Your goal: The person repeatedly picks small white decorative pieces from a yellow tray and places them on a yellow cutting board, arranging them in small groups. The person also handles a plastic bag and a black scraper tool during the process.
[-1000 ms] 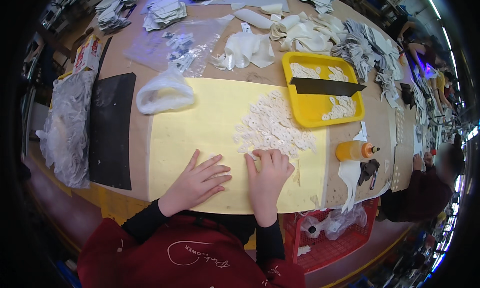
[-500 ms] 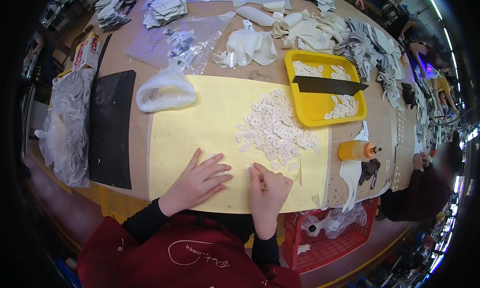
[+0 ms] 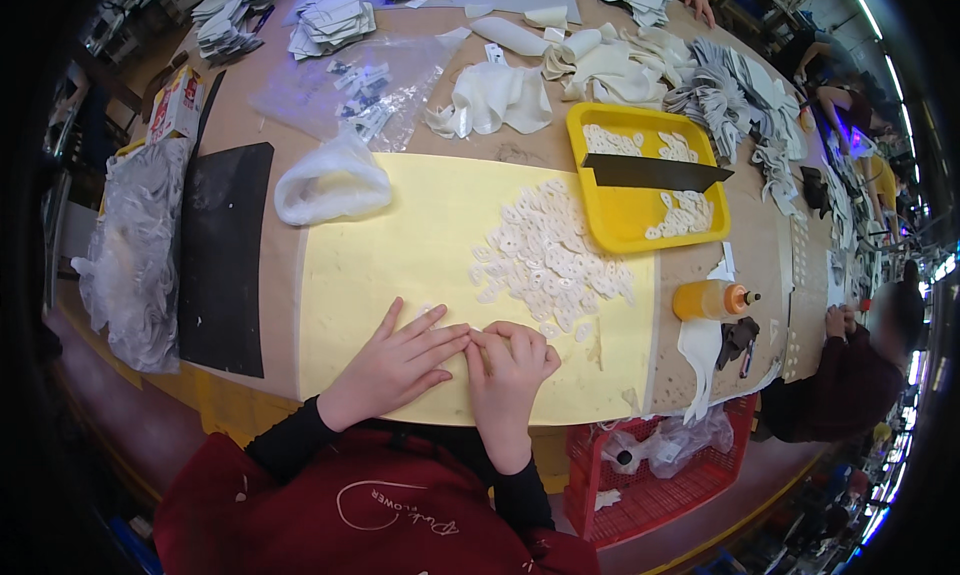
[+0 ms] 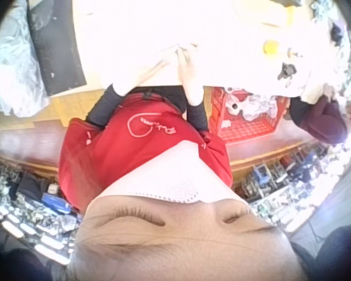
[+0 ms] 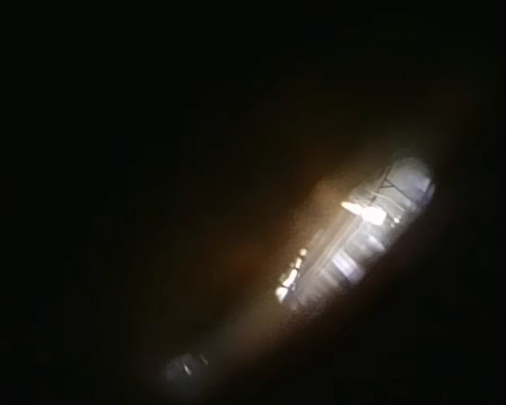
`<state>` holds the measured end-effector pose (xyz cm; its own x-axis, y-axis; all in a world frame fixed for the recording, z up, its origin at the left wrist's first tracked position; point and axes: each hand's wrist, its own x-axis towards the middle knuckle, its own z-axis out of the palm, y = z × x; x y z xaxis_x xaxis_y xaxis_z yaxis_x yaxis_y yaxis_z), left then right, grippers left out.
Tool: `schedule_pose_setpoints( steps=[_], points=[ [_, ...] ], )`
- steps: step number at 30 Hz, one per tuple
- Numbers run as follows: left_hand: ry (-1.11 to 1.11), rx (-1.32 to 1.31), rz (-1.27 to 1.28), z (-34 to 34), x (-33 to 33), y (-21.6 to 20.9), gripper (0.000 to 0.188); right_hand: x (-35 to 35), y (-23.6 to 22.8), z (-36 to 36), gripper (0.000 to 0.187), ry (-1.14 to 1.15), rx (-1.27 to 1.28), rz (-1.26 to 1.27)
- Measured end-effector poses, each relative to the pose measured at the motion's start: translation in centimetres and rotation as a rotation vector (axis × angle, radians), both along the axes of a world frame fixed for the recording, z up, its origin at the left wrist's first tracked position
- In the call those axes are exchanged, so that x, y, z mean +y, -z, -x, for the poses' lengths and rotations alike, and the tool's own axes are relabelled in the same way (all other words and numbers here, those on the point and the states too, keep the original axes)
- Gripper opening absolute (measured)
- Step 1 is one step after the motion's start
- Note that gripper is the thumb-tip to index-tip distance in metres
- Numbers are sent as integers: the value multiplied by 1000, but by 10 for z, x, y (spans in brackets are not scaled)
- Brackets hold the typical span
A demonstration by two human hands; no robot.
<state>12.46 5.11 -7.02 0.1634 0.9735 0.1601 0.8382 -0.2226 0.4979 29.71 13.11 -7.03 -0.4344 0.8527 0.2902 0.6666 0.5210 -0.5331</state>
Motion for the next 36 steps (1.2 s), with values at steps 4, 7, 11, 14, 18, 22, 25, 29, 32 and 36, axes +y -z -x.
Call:
schedule_pose_setpoints(
  steps=[4, 7, 11, 14, 18, 22, 25, 29, 32, 36],
  points=[
    [21, 52, -15, 0, 1, -5, 56, 11, -17, 0, 17, 40, 34, 56],
    [43, 65, -4, -2, 2, -7, 54, 26, -27, 1, 15, 34, 22, 69],
    [21, 26, 31, -2, 1, -4, 46, 41, -22, 15, 14, -40, -72, 21],
    [-1, -58, 14, 1, 0, -2, 39, 40, -14, 14, 14, -46, -87, 23],
    [-21, -99, -7, 0, -1, -2, 34, 37, -15, 5, 10, -86, -35, 33],
    [-24, -99, -25, -1, -1, 2, 32, 27, -27, -8, 8, -85, -95, 181],
    [-27, -85, -38, -2, 0, 1, 31, 23, -24, -12, 11, -72, -136, 176],
    [-24, -81, -39, 0, -1, 2, 31, 24, -29, -18, 11, 14, -133, 127],
    [-33, -108, -25, 0, -1, 3, 33, 22, -29, -24, 21, -36, -148, 103],
    [-51, -104, -8, 0, 0, -4, 39, 11, -25, -25, 33, -153, -219, 93]
  ],
)
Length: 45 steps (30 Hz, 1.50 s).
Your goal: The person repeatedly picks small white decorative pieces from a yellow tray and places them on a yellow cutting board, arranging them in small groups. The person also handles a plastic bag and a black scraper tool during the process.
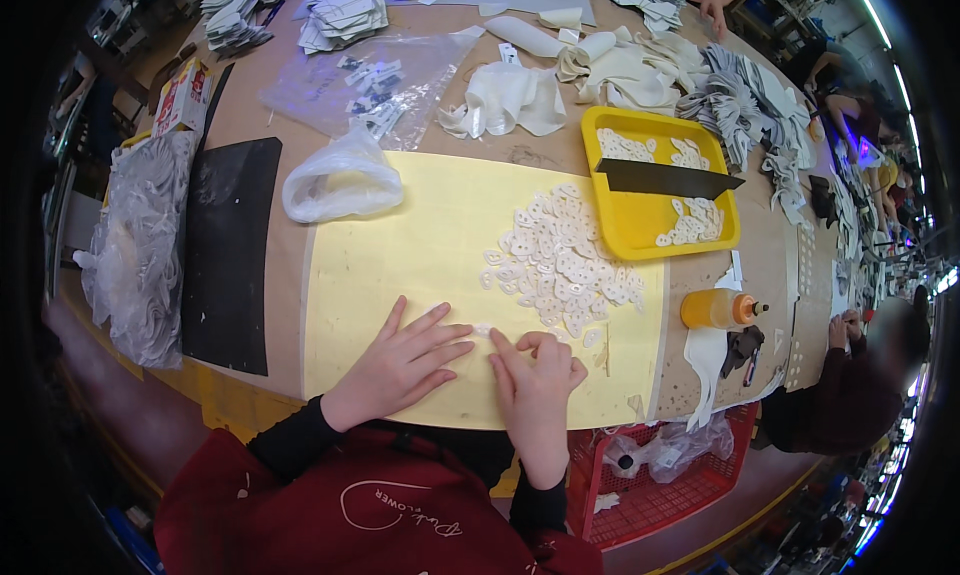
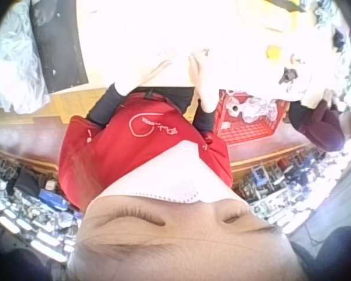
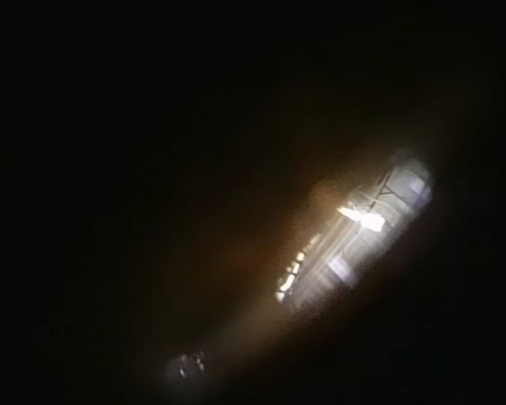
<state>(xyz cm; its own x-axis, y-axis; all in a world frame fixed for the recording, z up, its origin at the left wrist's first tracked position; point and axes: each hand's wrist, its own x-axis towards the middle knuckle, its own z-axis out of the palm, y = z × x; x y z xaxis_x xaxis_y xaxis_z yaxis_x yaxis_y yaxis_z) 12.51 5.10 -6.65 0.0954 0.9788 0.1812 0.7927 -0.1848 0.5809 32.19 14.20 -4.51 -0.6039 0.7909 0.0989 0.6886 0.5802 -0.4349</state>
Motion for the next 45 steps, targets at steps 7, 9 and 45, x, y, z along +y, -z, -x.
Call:
schedule_pose_setpoints(
  steps=[7, 9, 45],
  points=[
    [32, 83, -3, 0, 0, 4, 38, -2, -11, 9, 35, 23, 55, 40],
    [34, 76, -2, 1, 1, 3, 37, 8, -13, 17, 35, 28, 29, -55],
    [-1, 116, 16, -1, 0, 3, 44, 19, -1, 21, 34, 132, -40, -223]
  ],
)
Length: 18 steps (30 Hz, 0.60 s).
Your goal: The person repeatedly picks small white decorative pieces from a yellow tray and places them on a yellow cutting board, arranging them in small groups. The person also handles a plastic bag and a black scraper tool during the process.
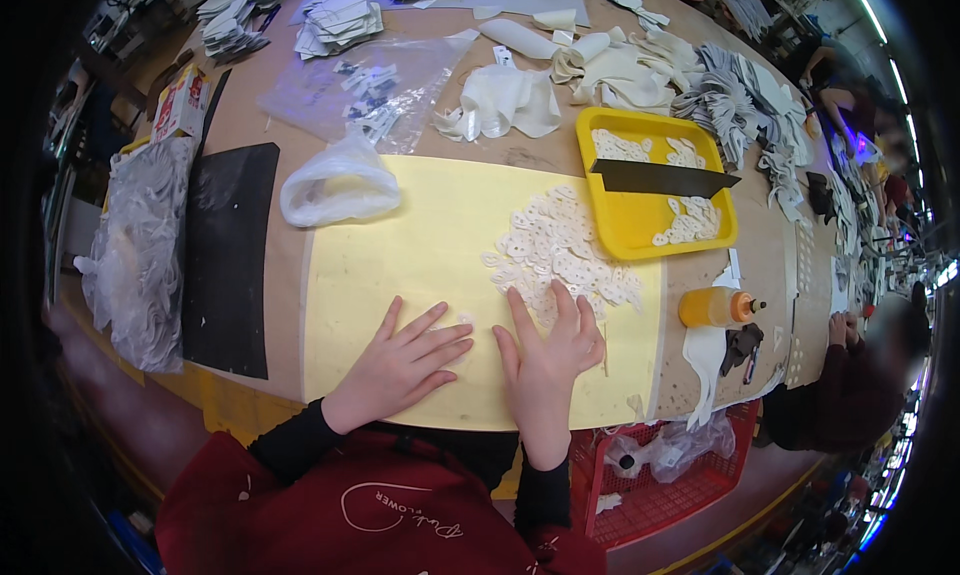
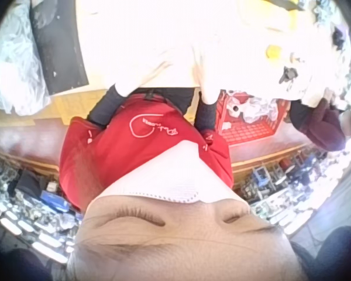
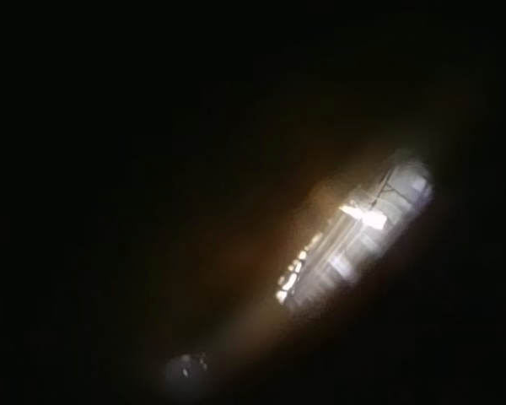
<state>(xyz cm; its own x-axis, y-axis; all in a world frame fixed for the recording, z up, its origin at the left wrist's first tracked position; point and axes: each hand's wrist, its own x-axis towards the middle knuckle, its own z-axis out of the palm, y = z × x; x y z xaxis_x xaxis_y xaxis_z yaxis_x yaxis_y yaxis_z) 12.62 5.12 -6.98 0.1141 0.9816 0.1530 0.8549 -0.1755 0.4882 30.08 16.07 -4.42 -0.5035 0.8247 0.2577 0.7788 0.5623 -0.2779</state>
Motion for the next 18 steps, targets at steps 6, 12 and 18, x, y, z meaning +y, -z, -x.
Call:
schedule_pose_setpoints(
  steps=[6, 12, 18],
  points=[
    [-20, -126, -33, 3, -1, 0, 40, -4, 12, -4, 36, -47, 7, 28],
    [-33, -178, -35, 4, -1, -2, 34, -2, 5, 1, 37, 19, 117, 102],
    [-46, -209, -40, 4, 0, -2, 31, 3, 14, 12, 38, -74, 40, 69]
  ],
)
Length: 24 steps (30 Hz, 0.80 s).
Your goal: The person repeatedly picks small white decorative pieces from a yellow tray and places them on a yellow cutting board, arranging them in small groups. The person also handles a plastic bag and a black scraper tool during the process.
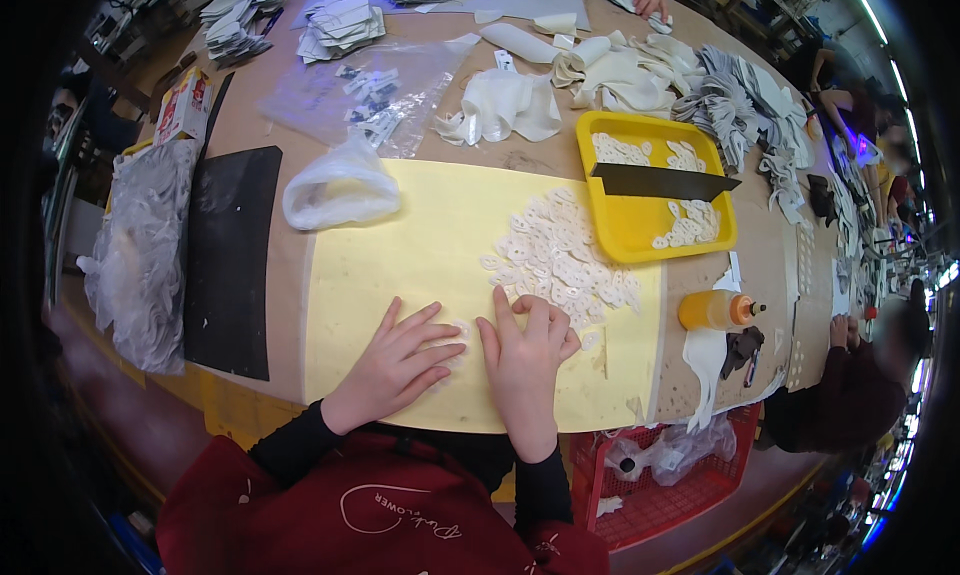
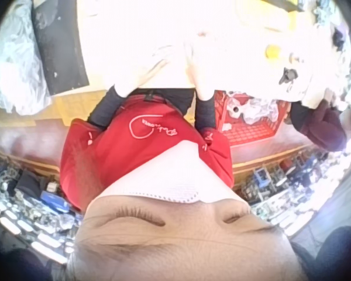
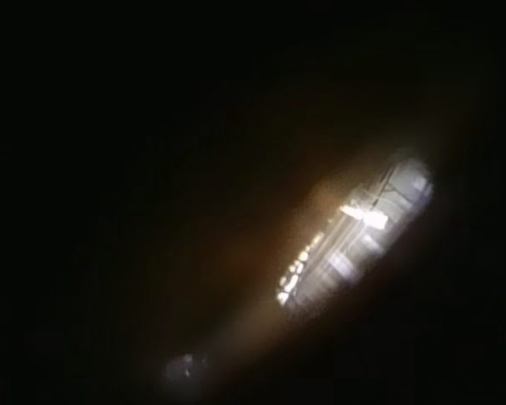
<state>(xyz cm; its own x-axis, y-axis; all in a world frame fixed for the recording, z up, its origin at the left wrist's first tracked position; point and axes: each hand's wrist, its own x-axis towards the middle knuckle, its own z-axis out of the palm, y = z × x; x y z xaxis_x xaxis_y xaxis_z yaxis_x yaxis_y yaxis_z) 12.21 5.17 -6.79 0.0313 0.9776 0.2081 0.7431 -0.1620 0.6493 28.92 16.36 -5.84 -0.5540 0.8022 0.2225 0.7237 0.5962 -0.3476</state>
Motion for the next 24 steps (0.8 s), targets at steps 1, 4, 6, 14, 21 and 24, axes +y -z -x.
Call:
schedule_pose_setpoints(
  steps=[1, 4, 6, 14, 21, 24],
  points=[
    [-3, -8, -2, 0, 0, 0, 31, -1, 0, 0, 37, -19, -8, -2],
    [-5, -20, -1, 0, 0, -2, 30, -3, -4, -8, 32, -88, 28, 31],
    [-1, -20, -4, 0, 0, -2, 30, -6, -8, -19, 28, -163, 62, 74],
    [-1, -16, -6, 1, -2, 0, 30, -20, -13, -35, 26, -168, 108, 166],
    [19, 102, 12, -2, 0, 2, 36, -22, -4, -31, 32, -314, 47, 103],
    [52, 154, 22, -2, 0, 1, 37, -12, -7, -35, 35, -167, 0, 24]
  ],
)
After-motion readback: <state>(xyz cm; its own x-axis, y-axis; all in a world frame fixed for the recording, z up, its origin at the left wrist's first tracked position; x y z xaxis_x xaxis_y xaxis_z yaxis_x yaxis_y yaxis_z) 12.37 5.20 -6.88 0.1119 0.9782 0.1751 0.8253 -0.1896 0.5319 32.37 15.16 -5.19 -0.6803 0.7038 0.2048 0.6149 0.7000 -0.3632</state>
